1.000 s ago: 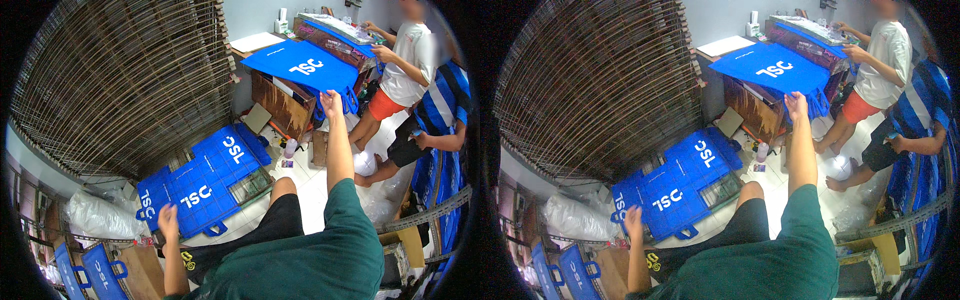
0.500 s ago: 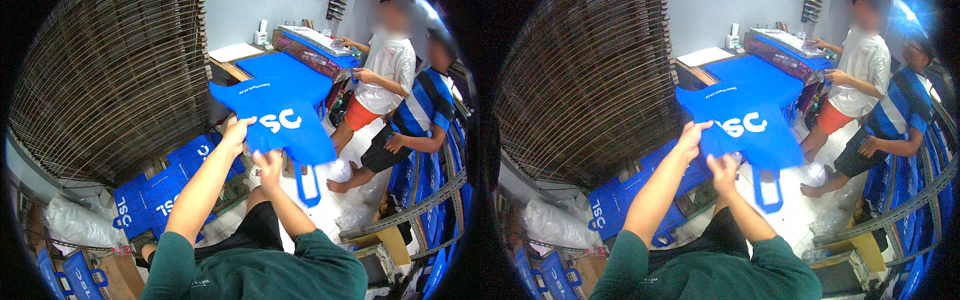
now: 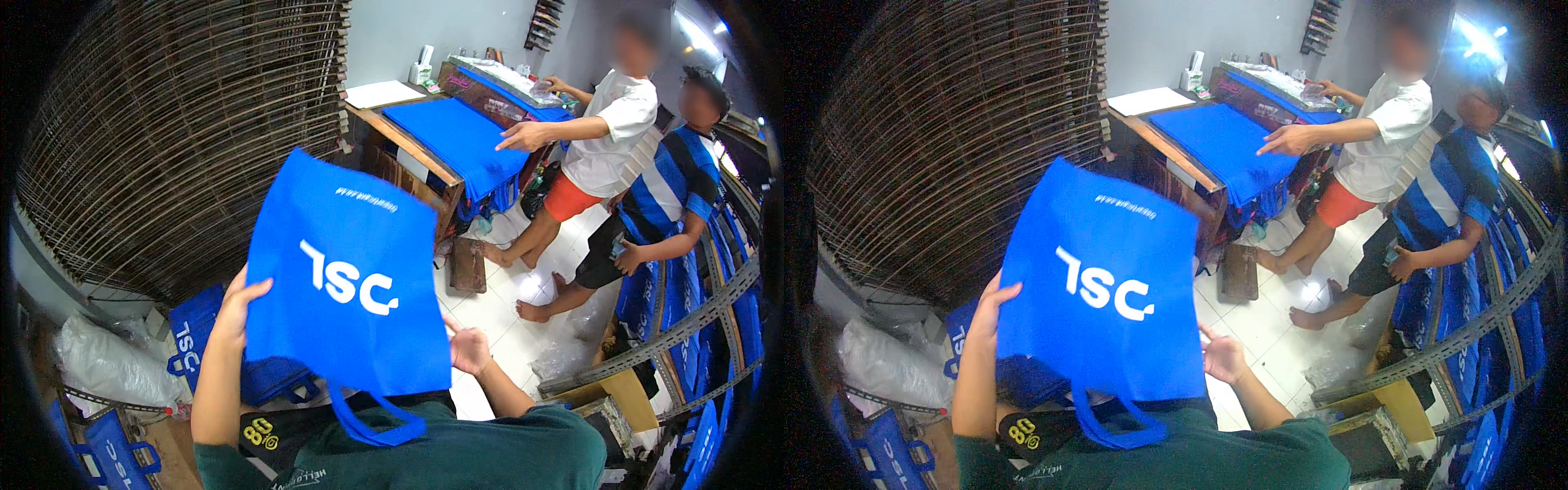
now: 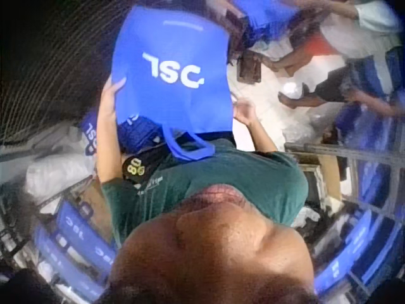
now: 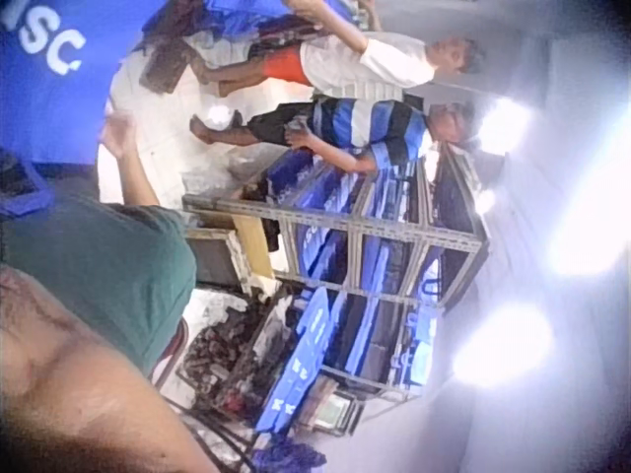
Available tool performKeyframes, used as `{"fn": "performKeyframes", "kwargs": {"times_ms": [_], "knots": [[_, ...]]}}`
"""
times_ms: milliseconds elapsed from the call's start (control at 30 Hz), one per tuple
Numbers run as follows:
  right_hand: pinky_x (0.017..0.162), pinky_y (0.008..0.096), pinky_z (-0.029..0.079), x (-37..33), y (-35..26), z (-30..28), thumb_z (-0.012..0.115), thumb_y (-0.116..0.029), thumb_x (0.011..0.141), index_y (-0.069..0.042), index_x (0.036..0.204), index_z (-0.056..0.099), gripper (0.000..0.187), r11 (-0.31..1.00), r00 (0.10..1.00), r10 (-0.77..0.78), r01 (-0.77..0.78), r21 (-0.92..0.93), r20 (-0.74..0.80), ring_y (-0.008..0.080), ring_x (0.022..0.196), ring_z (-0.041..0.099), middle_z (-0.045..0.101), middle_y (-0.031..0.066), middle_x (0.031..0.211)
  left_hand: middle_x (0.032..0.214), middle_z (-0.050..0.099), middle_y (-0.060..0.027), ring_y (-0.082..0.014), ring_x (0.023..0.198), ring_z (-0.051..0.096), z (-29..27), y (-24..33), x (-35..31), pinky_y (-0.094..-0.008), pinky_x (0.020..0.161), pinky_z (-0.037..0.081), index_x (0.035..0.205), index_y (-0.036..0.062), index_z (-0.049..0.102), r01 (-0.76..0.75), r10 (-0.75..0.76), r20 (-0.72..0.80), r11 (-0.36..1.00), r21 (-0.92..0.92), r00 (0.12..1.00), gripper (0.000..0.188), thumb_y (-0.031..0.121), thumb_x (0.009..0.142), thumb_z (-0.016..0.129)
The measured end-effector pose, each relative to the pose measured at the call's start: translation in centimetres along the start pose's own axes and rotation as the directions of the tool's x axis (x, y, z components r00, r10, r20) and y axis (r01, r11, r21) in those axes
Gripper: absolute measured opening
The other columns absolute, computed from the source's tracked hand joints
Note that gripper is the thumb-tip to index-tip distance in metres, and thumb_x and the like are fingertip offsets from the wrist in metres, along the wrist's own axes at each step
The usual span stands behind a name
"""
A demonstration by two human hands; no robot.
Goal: The person repeatedly picks up blue tote bags from a table, folds them by hand, and places them into a wire basket. The task involves handling the bags one at a time in a repetitive cycle within a storage room.
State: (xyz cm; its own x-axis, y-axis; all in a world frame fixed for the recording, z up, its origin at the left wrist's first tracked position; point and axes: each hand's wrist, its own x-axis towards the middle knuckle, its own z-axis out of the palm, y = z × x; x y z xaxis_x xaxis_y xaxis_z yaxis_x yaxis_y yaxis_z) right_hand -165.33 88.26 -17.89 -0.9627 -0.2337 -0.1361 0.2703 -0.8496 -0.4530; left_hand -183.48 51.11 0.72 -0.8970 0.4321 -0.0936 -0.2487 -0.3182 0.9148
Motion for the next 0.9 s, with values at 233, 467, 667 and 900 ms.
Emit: {"fn": "performKeyframes", "kwargs": {"times_ms": [233, 467, 667, 900], "knots": [[0.086, 0.0304, 0.043, 4.1, 5.5, 3.1, 0.049, 0.008, 0.070, -0.016, 0.140, 0.022, 0.078, 0.896, 0.959, 0.085, -0.193, -0.401, -0.272, 0.0207, 0.107, 0.050, 0.045, 0.0103, 0.127, 0.113, 0.056, -0.0127, -0.0234, 0.097, 0.057, -8.2, -3.1, -6.8, -0.0334, 0.086, 0.046, 0.129, 0.0024, 0.041, 0.029, -0.036, -0.179, 0.999, -0.043, 0.983, 0.060, 0.011, 0.072, 0.059], [0.070, 0.0251, 0.047, 9.8, 5.5, 1.7, 0.046, 0.007, 0.072, -0.008, 0.124, 0.049, 0.054, 0.782, 0.964, 0.114, -0.236, -0.577, -0.240, 0.0144, 0.085, 0.057, 0.059, 0.0075, 0.103, 0.112, 0.056, -0.0130, -0.0235, 0.097, 0.057, -12.9, -4.6, -11.7, -0.0329, 0.084, 0.047, 0.128, 0.0019, 0.041, 0.051, -0.069, -0.281, 0.996, -0.070, 0.957, 0.059, 0.014, 0.073, 0.058], [0.070, 0.0292, 0.051, 11.2, 4.3, 5.4, 0.046, 0.004, 0.070, -0.008, 0.125, 0.047, 0.056, 0.761, 0.947, 0.187, -0.308, -0.571, -0.261, 0.0159, 0.081, 0.058, 0.059, 0.0078, 0.101, 0.113, 0.056, -0.0138, -0.0247, 0.098, 0.057, -16.0, -7.3, -13.1, -0.0345, 0.085, 0.046, 0.127, 0.0003, 0.041, 0.023, -0.070, -0.354, 0.990, -0.137, 0.933, 0.055, 0.013, 0.075, 0.055], [0.067, 0.0267, 0.052, 11.8, 3.0, 5.3, 0.047, 0.004, 0.067, -0.006, 0.123, 0.050, 0.058, 0.781, 0.957, 0.126, -0.258, -0.569, -0.261, 0.0133, 0.072, 0.060, 0.061, 0.0083, 0.096, 0.099, 0.060, -0.0079, -0.0201, 0.086, 0.059, -16.2, -8.5, -13.1, -0.0321, 0.076, 0.049, 0.113, 0.0047, 0.051, -0.031, -0.061, -0.383, 0.973, -0.230, 0.922, 0.037, 0.013, 0.077, 0.054]]}}
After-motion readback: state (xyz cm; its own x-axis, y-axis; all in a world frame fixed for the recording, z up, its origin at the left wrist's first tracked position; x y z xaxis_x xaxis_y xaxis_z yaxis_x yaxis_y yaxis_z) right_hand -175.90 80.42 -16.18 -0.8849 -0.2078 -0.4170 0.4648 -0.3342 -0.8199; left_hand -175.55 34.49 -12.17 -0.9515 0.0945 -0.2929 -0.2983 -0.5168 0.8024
